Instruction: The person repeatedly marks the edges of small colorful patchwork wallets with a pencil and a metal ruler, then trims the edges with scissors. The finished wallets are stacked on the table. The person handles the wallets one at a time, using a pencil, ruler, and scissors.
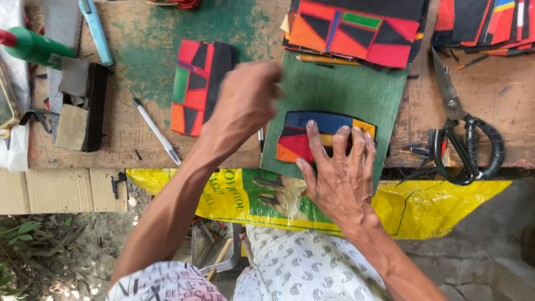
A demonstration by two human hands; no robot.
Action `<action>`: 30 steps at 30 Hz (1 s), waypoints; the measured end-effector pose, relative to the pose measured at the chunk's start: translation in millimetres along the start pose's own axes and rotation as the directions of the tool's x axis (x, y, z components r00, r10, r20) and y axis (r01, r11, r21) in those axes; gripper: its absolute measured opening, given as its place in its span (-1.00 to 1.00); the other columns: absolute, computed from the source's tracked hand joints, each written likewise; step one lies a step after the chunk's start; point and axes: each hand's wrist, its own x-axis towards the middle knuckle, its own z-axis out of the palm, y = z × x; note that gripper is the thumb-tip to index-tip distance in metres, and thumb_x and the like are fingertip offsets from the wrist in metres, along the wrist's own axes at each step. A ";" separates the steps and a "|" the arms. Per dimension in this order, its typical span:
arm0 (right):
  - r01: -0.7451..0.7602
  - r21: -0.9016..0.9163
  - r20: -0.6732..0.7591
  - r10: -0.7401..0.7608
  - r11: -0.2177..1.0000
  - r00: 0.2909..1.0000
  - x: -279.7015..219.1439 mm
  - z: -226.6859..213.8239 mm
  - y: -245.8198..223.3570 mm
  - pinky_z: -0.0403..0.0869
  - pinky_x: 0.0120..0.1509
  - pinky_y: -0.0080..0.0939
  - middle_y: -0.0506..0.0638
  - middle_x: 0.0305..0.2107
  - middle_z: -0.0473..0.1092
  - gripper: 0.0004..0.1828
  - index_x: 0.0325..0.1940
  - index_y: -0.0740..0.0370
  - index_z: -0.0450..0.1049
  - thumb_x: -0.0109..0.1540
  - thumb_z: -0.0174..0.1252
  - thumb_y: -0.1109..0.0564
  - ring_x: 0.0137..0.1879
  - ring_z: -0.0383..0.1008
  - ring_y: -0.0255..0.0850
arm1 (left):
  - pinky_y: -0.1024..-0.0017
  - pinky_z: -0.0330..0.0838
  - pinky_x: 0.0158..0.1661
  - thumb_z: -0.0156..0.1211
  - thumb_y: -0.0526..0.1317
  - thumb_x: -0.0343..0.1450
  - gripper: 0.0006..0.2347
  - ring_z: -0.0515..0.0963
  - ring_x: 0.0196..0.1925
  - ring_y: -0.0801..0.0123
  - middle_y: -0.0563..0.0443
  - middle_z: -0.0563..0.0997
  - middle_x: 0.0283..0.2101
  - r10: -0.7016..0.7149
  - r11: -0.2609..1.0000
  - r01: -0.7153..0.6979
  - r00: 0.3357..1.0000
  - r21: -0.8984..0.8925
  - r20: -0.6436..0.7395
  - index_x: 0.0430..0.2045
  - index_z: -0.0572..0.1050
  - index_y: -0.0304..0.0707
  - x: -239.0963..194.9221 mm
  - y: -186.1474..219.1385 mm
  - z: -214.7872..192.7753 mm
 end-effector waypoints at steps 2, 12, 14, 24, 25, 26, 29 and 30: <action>-0.003 0.010 0.001 0.003 1.000 1.000 -0.5 0.0 -0.3 0.17 0.41 0.46 0.44 0.11 0.23 -0.27 0.51 0.05 0.24 0.31 0.11 -0.23 0.27 0.20 0.39 | -0.06 0.41 -0.38 0.30 -0.34 0.32 -0.88 0.60 -0.37 -0.23 -0.36 0.58 -0.46 -0.278 0.958 0.274 0.960 0.087 0.034 -0.56 0.49 -0.40 -27.9 1.9 -9.5; -0.011 0.055 -0.019 0.012 0.998 1.000 1.6 -2.7 -2.6 0.15 0.39 0.50 0.32 0.22 0.18 -0.29 0.48 0.11 0.27 0.30 0.13 -0.20 0.28 0.17 0.42 | 0.02 0.50 -0.35 0.34 -0.24 0.34 -0.80 0.62 -0.46 -0.22 -0.39 0.55 -0.57 -0.449 0.886 0.435 0.892 0.163 0.059 -0.62 0.51 -0.41 -49.8 15.8 2.7; -0.011 0.078 -0.036 0.014 0.997 0.999 1.4 -1.4 -2.4 0.15 0.41 0.51 0.32 0.22 0.17 -0.30 0.47 0.11 0.27 0.30 0.13 -0.19 0.29 0.16 0.43 | 0.17 0.53 -0.39 0.32 -0.28 0.36 -0.84 0.66 -0.49 -0.01 -0.28 0.59 -0.54 -0.418 0.908 0.419 0.905 0.002 -0.077 -0.52 0.50 -0.44 -43.7 27.3 -17.1; 0.022 0.113 -0.076 -0.013 0.993 0.997 -12.7 26.8 1.9 -0.01 0.44 0.65 0.44 0.35 0.07 -0.21 0.45 0.29 0.22 0.25 0.11 -0.19 0.43 -0.01 0.55 | 0.34 0.54 -0.24 0.32 -0.42 0.44 -0.89 0.64 -0.28 0.24 -0.08 0.59 -0.29 0.276 0.761 -0.180 0.959 -0.623 0.061 -0.26 0.50 -0.31 27.1 100.1 47.2; 0.004 0.136 -0.050 0.003 0.991 0.999 -13.3 29.0 2.4 -0.02 0.43 0.65 0.44 0.33 0.07 -0.24 0.44 0.28 0.23 0.26 0.11 -0.18 0.41 0.00 0.55 | 0.28 0.52 -0.24 0.34 -0.41 0.42 -0.87 0.64 -0.29 0.21 -0.10 0.59 -0.32 0.333 0.770 -0.205 0.937 -0.604 0.107 -0.27 0.49 -0.32 34.3 101.1 59.0; -0.013 0.163 -0.025 0.017 0.987 1.000 -13.5 31.2 2.0 -0.02 0.42 0.65 0.45 0.32 0.07 -0.27 0.42 0.27 0.24 0.27 0.11 -0.18 0.40 0.00 0.56 | 0.23 0.50 -0.24 0.32 -0.41 0.39 -0.86 0.62 -0.26 0.10 -0.13 0.59 -0.30 0.352 0.795 -0.229 0.928 -0.562 0.120 -0.27 0.48 -0.33 38.9 100.8 68.2; -0.028 0.159 0.017 0.026 0.987 1.000 -13.9 33.9 2.8 -0.02 0.40 0.67 0.43 0.29 0.09 -0.30 0.38 0.26 0.27 0.26 0.11 -0.18 0.37 0.01 0.55 | 0.15 0.50 -0.25 0.22 -0.42 0.34 -0.86 0.64 -0.18 -0.07 -0.18 0.60 -0.25 0.349 0.835 -0.196 0.912 -0.514 0.218 -0.28 0.44 -0.34 46.3 99.7 86.1; -0.025 0.142 0.027 0.021 0.989 0.999 -14.1 33.7 3.6 -0.02 0.39 0.68 0.41 0.29 0.10 -0.30 0.36 0.26 0.28 0.25 0.11 -0.19 0.36 0.02 0.55 | 0.18 0.53 -0.27 0.16 -0.42 0.36 -0.87 0.68 -0.16 -0.02 -0.17 0.60 -0.24 0.307 0.831 -0.108 0.907 -0.546 0.288 -0.27 0.43 -0.33 47.4 99.7 89.0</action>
